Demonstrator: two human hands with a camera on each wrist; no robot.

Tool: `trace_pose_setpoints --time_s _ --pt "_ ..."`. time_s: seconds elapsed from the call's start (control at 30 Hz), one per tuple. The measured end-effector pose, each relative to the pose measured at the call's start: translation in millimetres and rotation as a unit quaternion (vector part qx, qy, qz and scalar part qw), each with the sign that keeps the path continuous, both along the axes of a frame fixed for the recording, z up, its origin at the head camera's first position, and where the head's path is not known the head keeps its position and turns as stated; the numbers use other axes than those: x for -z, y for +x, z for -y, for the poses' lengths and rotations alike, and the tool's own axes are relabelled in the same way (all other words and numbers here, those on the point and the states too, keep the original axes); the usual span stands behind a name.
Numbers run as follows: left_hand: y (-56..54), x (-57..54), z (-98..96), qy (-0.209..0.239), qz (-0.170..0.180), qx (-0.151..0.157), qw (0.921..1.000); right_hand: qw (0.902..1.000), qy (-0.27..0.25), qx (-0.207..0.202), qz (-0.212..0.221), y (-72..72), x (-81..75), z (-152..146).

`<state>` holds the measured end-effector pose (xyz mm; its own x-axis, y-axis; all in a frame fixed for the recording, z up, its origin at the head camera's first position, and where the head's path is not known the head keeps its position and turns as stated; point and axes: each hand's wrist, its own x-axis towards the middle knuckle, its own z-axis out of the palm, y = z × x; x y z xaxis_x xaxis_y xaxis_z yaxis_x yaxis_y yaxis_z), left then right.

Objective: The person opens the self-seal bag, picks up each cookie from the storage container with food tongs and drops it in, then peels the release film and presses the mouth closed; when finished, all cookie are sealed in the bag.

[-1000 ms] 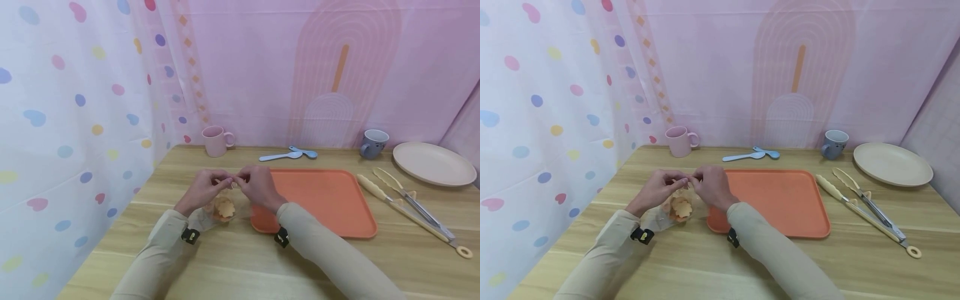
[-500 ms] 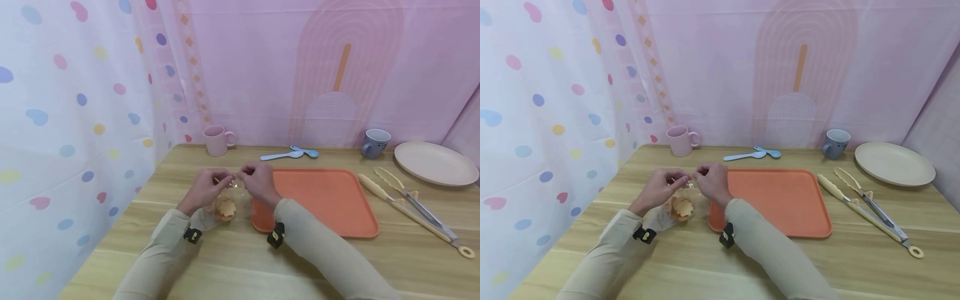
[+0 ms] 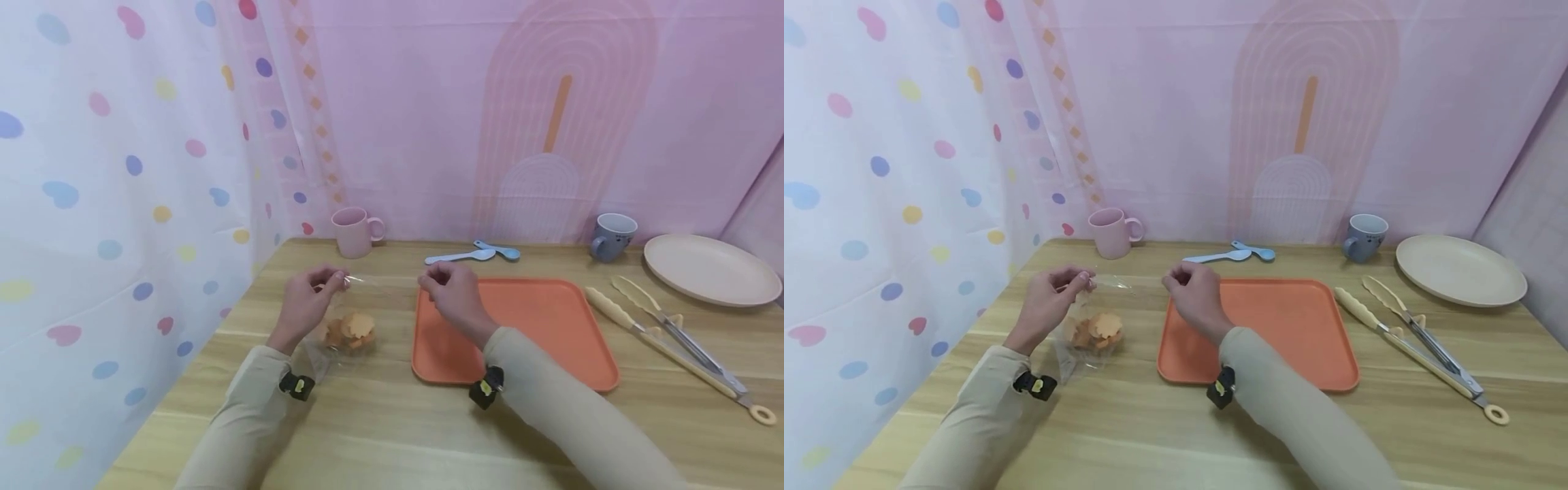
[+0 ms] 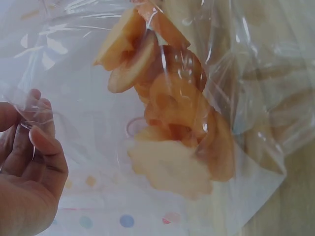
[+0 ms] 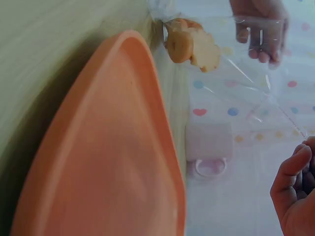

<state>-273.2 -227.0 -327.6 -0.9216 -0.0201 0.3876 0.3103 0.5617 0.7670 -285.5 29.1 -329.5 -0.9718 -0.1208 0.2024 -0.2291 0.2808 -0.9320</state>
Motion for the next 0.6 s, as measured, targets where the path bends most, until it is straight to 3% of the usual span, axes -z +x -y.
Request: trace_pose_setpoints --time_s 0.33,0.6 --pt "-2.1 -9.7 6.5 0.052 0.006 -0.019 0.9984 0.9980 0.016 -0.057 -0.025 28.7 -6.4 -59" --pt "-0.6 -9.0 10.4 0.091 -0.027 -0.017 0.9953 0.9946 0.074 -0.039 -0.062 50.5 -11.8 -101"
